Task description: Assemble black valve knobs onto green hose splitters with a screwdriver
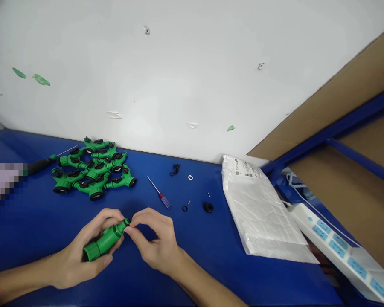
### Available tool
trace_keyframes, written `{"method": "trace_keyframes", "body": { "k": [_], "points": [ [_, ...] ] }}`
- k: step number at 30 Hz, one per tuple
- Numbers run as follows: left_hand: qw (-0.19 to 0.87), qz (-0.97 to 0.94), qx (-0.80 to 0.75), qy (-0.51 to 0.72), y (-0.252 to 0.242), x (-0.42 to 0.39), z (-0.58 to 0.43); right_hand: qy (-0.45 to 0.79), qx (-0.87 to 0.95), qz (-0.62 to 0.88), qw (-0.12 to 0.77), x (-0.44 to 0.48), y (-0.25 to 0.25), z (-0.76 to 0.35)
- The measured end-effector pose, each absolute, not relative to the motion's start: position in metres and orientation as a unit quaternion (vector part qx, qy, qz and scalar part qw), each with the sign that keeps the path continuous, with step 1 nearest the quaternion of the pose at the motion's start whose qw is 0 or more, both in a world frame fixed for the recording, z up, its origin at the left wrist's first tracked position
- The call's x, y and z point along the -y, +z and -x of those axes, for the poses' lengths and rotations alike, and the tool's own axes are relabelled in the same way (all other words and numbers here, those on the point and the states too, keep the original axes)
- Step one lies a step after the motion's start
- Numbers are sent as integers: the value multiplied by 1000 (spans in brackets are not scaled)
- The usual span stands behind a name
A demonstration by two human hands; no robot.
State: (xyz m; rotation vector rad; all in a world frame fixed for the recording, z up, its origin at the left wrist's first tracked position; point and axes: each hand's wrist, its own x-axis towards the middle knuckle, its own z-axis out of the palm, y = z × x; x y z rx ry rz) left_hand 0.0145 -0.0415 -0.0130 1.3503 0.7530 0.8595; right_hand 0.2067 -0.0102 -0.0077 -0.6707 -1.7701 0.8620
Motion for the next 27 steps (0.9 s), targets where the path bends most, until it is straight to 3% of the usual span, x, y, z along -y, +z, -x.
{"method": "trace_keyframes", "body": {
  "k": [16,21,24,27],
  "points": [
    [770,-419,-245,414,-20,34,-20,389,702,286,524,13,-15,-197],
    [797,-389,-213,411,-15,29,-21,463,628,302,548,12,-20,-195],
    [781,-419,-242,396,-16,30,-19,506,606,319,524,10,-19,-196],
    [694,-533,-301,379,-17,32,-16,550,603,329,475,5,-13,-201]
  ]
}}
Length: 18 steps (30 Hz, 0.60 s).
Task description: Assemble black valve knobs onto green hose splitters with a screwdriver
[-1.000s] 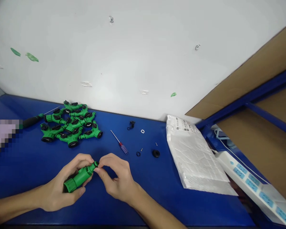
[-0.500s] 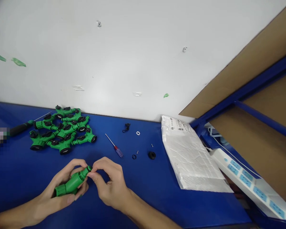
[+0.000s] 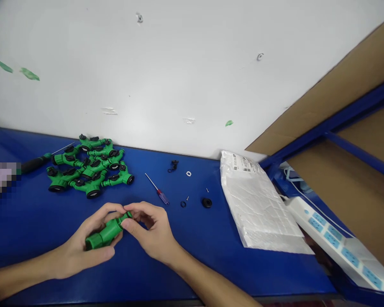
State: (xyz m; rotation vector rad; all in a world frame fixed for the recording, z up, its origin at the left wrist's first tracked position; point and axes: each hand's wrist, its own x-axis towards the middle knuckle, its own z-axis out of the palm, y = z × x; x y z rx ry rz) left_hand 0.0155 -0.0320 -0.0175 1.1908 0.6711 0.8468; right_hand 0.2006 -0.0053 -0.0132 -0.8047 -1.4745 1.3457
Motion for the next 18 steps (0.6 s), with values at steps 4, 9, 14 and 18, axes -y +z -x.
{"method": "trace_keyframes", "body": {
  "k": [4,9,14,18],
  "points": [
    [586,-592,-340,436,-18,26,-11,546,609,331,470,-4,-4,-213],
    [679,-431,-386,452,-15,8,-10,533,599,307,513,-16,-4,-226],
    [707,-452,-323,438,-13,8,-12,512,629,328,484,-15,-7,-222],
    [673,-473,-362,439,-12,9,-15,423,706,361,438,-24,1,-236]
  ]
}}
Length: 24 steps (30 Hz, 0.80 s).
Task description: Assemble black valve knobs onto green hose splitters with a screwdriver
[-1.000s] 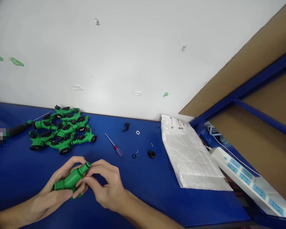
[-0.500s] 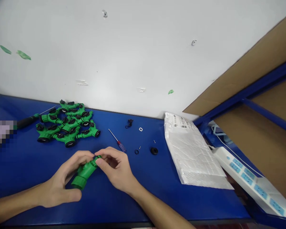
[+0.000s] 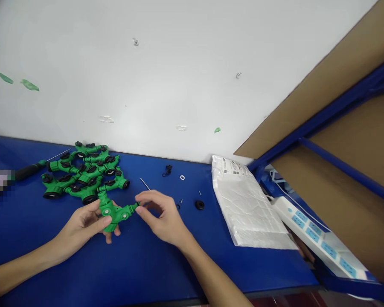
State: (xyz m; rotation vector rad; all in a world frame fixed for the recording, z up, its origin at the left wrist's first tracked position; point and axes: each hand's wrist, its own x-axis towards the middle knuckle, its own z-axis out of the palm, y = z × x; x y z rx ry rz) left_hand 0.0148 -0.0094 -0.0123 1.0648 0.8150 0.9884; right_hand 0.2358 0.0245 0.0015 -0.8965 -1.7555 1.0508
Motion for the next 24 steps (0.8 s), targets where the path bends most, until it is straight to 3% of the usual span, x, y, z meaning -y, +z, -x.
{"method": "trace_keyframes", "body": {
  "k": [4,6,11,17,21,24],
  "points": [
    [660,-474,-393,430,-15,9,-17,198,745,499,396,-69,6,-267],
    [663,-470,-391,432,-17,10,-18,123,787,537,277,-95,2,-277],
    [665,-474,-387,428,-19,9,-19,110,816,528,210,-128,-11,-278],
    [659,-504,-377,412,-20,13,-16,118,808,512,266,-108,-13,-268],
    [639,-546,-399,367,-18,17,-12,292,740,436,421,-69,-3,-243],
    [604,-611,-384,338,-15,18,-11,384,720,371,443,-41,10,-218]
  ]
}}
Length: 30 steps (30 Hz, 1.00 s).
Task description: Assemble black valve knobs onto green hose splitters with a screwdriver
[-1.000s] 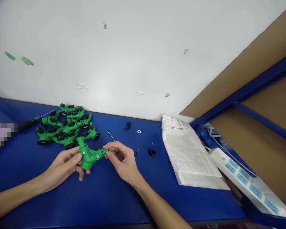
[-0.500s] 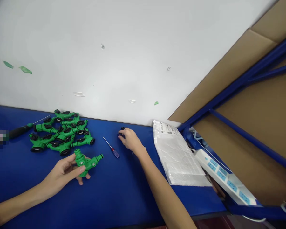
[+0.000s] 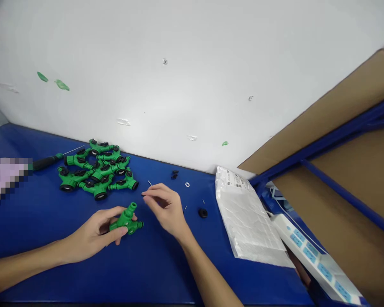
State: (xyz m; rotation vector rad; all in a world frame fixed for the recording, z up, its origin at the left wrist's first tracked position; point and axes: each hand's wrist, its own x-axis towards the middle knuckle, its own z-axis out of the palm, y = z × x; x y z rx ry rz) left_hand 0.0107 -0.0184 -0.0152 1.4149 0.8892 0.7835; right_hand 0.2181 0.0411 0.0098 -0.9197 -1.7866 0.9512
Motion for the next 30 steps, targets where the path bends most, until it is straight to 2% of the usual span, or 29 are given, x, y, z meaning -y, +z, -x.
{"method": "trace_keyframes", "body": {
  "k": [6,12,18,25,30],
  "points": [
    [607,-629,-365,320,-14,18,-12,410,749,322,409,-26,25,-207],
    [606,-647,-364,285,-16,17,-10,386,797,283,367,-29,21,-220],
    [593,-652,-340,328,-18,23,-9,379,794,279,386,-25,12,-217],
    [537,-705,-298,354,-23,25,-10,535,701,305,361,-23,4,-215],
    [551,-707,-304,322,-19,25,-10,579,700,282,311,-22,11,-219]
  ]
}}
